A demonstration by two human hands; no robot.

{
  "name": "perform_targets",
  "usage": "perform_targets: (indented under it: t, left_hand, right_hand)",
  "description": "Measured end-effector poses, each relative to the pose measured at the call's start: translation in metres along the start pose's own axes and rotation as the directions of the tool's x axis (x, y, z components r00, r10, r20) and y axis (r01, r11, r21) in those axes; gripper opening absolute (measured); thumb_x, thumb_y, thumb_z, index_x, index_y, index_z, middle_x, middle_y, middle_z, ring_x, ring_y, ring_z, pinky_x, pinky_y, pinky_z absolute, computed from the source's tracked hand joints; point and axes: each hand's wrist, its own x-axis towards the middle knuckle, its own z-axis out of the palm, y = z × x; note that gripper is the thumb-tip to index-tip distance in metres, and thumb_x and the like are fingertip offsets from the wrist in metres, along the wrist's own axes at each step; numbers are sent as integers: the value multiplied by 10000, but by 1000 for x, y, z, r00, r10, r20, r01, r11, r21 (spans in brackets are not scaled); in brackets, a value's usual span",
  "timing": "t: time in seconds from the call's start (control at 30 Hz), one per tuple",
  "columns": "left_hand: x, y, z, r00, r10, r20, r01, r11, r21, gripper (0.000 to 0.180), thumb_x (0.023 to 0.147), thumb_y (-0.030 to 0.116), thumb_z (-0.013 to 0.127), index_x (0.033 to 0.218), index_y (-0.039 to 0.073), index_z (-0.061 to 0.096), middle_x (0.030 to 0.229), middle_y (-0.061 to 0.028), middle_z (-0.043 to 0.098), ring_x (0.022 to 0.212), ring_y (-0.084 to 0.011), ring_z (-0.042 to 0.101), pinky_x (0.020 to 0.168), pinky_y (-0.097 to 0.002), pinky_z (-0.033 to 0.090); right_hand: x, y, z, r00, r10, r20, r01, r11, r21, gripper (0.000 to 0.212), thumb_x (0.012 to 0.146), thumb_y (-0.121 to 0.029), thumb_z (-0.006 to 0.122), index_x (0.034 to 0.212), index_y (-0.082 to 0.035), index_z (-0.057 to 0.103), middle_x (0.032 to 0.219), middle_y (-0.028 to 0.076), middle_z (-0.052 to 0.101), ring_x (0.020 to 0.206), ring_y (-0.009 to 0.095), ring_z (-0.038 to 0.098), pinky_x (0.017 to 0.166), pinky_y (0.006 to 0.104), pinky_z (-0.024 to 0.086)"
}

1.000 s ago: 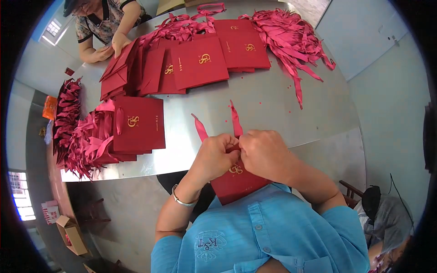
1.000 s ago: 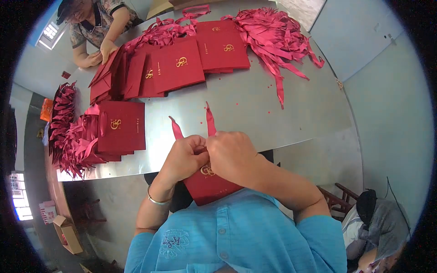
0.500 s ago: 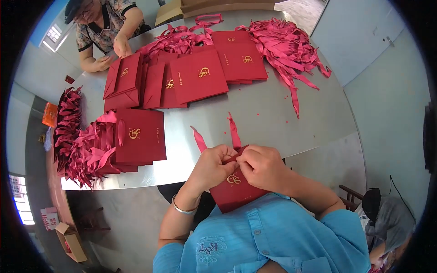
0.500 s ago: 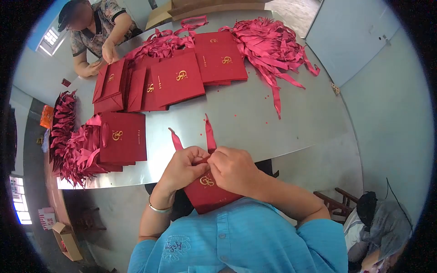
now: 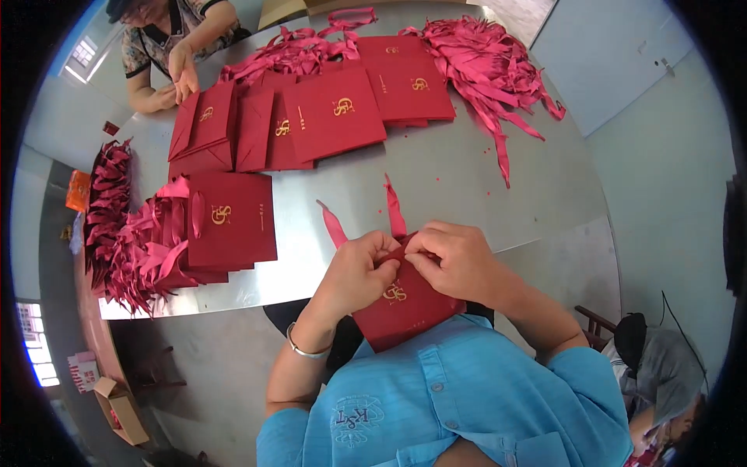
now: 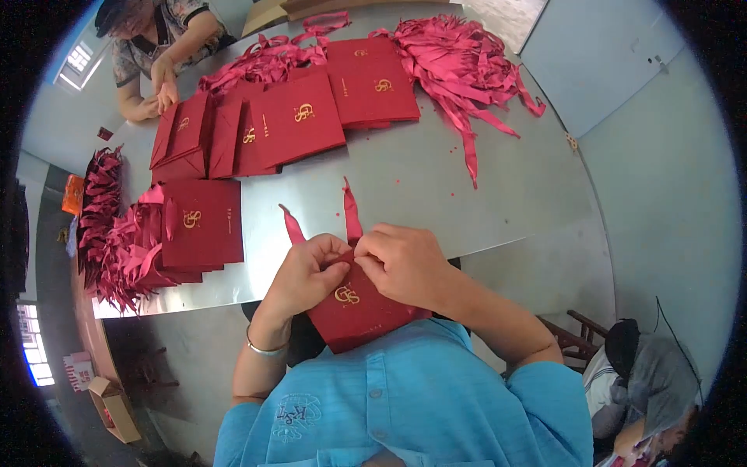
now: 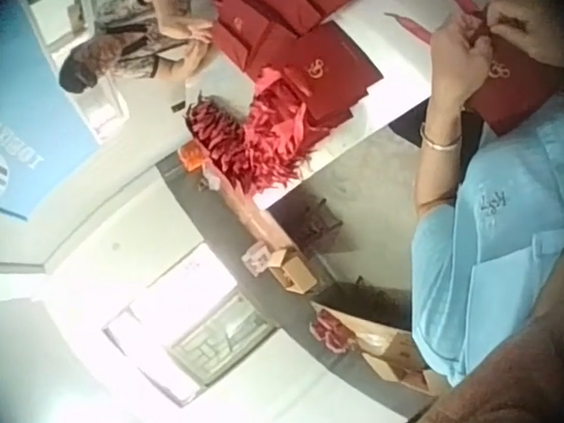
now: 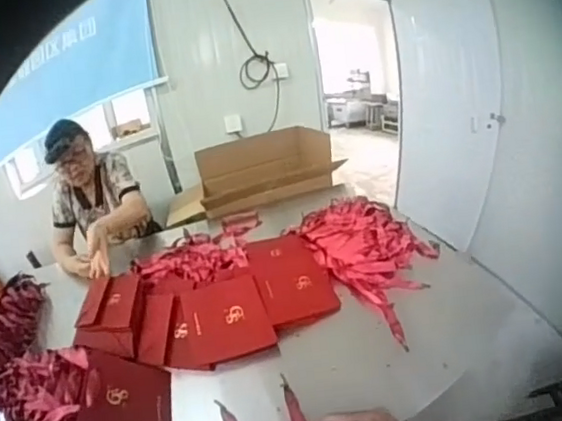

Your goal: The person threads ribbons through small red paper bags by hand to create handles.

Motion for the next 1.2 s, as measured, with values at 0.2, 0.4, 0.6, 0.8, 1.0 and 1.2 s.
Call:
perform_targets:
  t: [0.2, 0.4, 0.6, 0.8, 1.0, 1.2]
  left_hand:
    - [-3, 3, 5, 997, 65, -33, -62, 993, 98, 114, 869, -33, 592, 980, -31, 616, 804, -9, 651, 714, -40, 569, 617, -209, 473]
    - [-8, 10, 18, 983, 124, -133, -75, 943, 324, 177, 826, -8, 652, 996, -22, 605, 830, -125, 711, 756, -135, 683, 653, -272, 528]
    - [-11, 11, 20, 939, 287, -191, -166, 861, 480, 257, 782, 63, 694, 979, 32, 531, 827, -154, 695, 738, -330, 687, 625, -394, 529]
    - [-15, 12, 20, 929, 342, -139, -215, 806, 551, 240, 791, 63, 704, 944, 47, 519, 737, -125, 664, 661, -329, 659, 571, -412, 506]
    - [-14, 15, 26, 930, 337, -147, -197, 795, 573, 236, 788, 57, 715, 918, 48, 519, 710, -117, 663, 635, -320, 663, 559, -396, 504]
    - [-7, 2, 13, 973, 180, -147, -119, 930, 348, 209, 829, -12, 693, 909, 26, 504, 707, -66, 642, 646, -87, 593, 588, -247, 466]
  right_hand:
    - [13, 18, -8, 994, -104, 11, 100, 975, 196, 109, 804, -9, 676, 911, -24, 688, 782, 90, 634, 625, 174, 604, 542, 300, 464]
    - [48, 17, -24, 813, 236, 532, -386, 902, 191, 122, 841, 3, 618, 947, 17, 675, 787, 56, 672, 656, 74, 582, 589, 242, 455]
    - [81, 12, -25, 635, 123, 763, -241, 969, 45, 182, 790, -10, 605, 958, -9, 677, 817, 57, 698, 608, 101, 592, 578, 251, 465]
    - [100, 43, -6, 307, 81, 948, -611, 781, 131, 252, 755, -36, 654, 1005, -9, 674, 846, 25, 697, 587, 79, 574, 523, 247, 435]
    - [102, 53, 4, 138, 177, 974, -730, 684, -21, 305, 671, -16, 707, 975, -25, 691, 767, 4, 661, 546, 63, 511, 483, 218, 373]
    - [83, 33, 2, 504, 384, 774, -740, 654, 156, 264, 659, 28, 686, 921, -2, 668, 683, 17, 617, 560, 75, 527, 479, 216, 388]
